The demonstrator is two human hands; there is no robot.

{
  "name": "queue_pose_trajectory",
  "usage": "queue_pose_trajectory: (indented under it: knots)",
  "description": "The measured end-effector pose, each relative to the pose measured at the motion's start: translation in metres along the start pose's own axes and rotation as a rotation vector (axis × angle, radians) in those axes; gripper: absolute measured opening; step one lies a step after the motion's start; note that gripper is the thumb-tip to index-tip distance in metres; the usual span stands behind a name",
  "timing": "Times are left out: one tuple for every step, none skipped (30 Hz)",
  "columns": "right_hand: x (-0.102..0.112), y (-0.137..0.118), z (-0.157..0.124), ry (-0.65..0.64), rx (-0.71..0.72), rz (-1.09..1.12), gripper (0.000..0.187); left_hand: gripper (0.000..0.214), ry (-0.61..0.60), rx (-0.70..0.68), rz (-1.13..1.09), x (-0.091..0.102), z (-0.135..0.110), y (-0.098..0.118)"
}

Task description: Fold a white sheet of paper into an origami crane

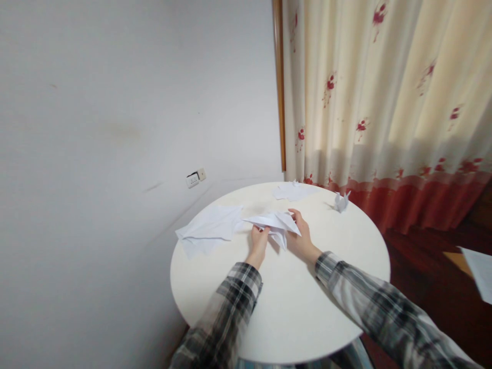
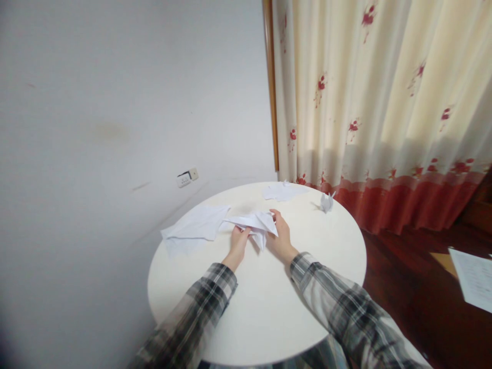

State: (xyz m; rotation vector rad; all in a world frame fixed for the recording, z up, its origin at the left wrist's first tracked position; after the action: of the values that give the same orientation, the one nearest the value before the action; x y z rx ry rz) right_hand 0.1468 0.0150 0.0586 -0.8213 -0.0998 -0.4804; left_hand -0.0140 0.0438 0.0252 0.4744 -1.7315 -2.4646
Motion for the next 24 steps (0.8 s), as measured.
queue_pose_trajectory:
  knots:
    - [0.0, 0.001, 0.0, 0.003, -0.015, 0.003, 0.052, 0.03, 0.023, -0.017, 0.031, 0.002, 0.0, 0.002]
    - [0.0, 0.002, 0.001, 0.004, -0.027, 0.013, 0.052, 0.029, 0.04, -0.035, 0.058, 0.003, 0.001, 0.004]
    - [0.0, 0.003, 0.001, 0.005, -0.038, 0.028, 0.051, 0.028, 0.051, -0.053, 0.079, 0.004, 0.001, 0.005]
    - [0.0, 0.004, 0.002, 0.008, -0.05, 0.049, 0.05, 0.027, 0.059, -0.068, 0.095, 0.005, 0.001, 0.007]
    - [0.001, 0.005, 0.002, 0.016, -0.062, 0.072, 0.049, 0.027, 0.064, -0.081, 0.105, 0.005, 0.001, 0.009]
    - [0.001, 0.006, 0.002, 0.026, -0.074, 0.099, 0.048, 0.027, 0.069, -0.091, 0.11, 0.006, 0.0, 0.01]
    - [0.002, 0.007, 0.002, 0.037, -0.086, 0.13, 0.047, 0.028, 0.072, -0.101, 0.112, 0.006, 0.0, 0.011]
    - [0.002, 0.009, 0.002, 0.046, -0.101, 0.168, 0.047, 0.028, 0.073, -0.113, 0.117, 0.005, 0.0, 0.012]
    - [0.001, 0.011, 0.002, 0.054, -0.119, 0.214, 0.046, 0.029, 0.07, -0.127, 0.128, 0.005, 0.0, 0.014]
    - [0.0, 0.013, 0.001, 0.06, -0.144, 0.27, 0.046, 0.029, 0.062, -0.144, 0.147, 0.004, -0.001, 0.015]
    - [-0.001, 0.016, 0.001, 0.063, -0.178, 0.336, 0.044, 0.03, 0.049, -0.161, 0.175, 0.003, -0.002, 0.017]
    - [-0.003, 0.02, 0.0, 0.069, -0.22, 0.411, 0.043, 0.03, 0.034, -0.177, 0.211, 0.001, -0.002, 0.018]
    - [-0.005, 0.024, -0.001, 0.076, -0.269, 0.485, 0.041, 0.03, 0.016, -0.191, 0.249, 0.0, -0.003, 0.02]
    - [-0.008, 0.029, -0.002, 0.085, -0.324, 0.555, 0.039, 0.03, 0.0, -0.202, 0.285, -0.002, -0.004, 0.021]
    - [-0.011, 0.034, -0.003, 0.098, -0.382, 0.611, 0.036, 0.03, -0.013, -0.212, 0.315, -0.003, -0.004, 0.022]
    - [-0.014, 0.038, -0.004, 0.104, -0.436, 0.652, 0.034, 0.03, -0.021, -0.222, 0.338, -0.004, -0.005, 0.022]
    - [-0.016, 0.041, -0.005, 0.109, -0.479, 0.678, 0.032, 0.03, -0.026, -0.231, 0.352, -0.005, -0.006, 0.023]
    - [-0.019, 0.043, -0.006, 0.108, -0.508, 0.695, 0.03, 0.029, -0.029, -0.241, 0.358, -0.006, -0.006, 0.024]
    - [-0.021, 0.044, -0.007, 0.098, -0.521, 0.709, 0.029, 0.029, -0.032, -0.25, 0.36, -0.006, -0.007, 0.025]
    - [-0.022, 0.043, -0.007, 0.082, -0.517, 0.724, 0.03, 0.029, -0.035, -0.258, 0.359, -0.007, -0.008, 0.026]
    - [-0.024, 0.041, -0.006, 0.06, -0.504, 0.74, 0.03, 0.029, -0.041, -0.262, 0.359, -0.008, -0.009, 0.026]
    - [-0.025, 0.038, -0.006, 0.033, -0.486, 0.753, 0.031, 0.029, -0.048, -0.263, 0.36, -0.009, -0.01, 0.027]
    - [-0.026, 0.035, -0.006, 0.005, -0.468, 0.761, 0.031, 0.029, -0.056, -0.26, 0.365, -0.01, -0.011, 0.027]
    - [-0.026, 0.032, -0.006, -0.025, -0.452, 0.761, 0.03, 0.028, -0.066, -0.255, 0.37, -0.011, -0.012, 0.028]
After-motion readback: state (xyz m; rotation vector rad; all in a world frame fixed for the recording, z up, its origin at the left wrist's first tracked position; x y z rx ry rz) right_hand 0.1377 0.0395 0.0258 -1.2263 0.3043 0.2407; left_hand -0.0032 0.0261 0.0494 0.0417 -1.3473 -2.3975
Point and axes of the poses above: each hand's wrist, its own z-axis towards the middle knuckle, its own x-axis out of the back of the hand, y = z × x, the point moved 6 cm from there along z, towards the middle knuckle, and after that the axes turned 5 degrees about -x, right-handed, at the moved point
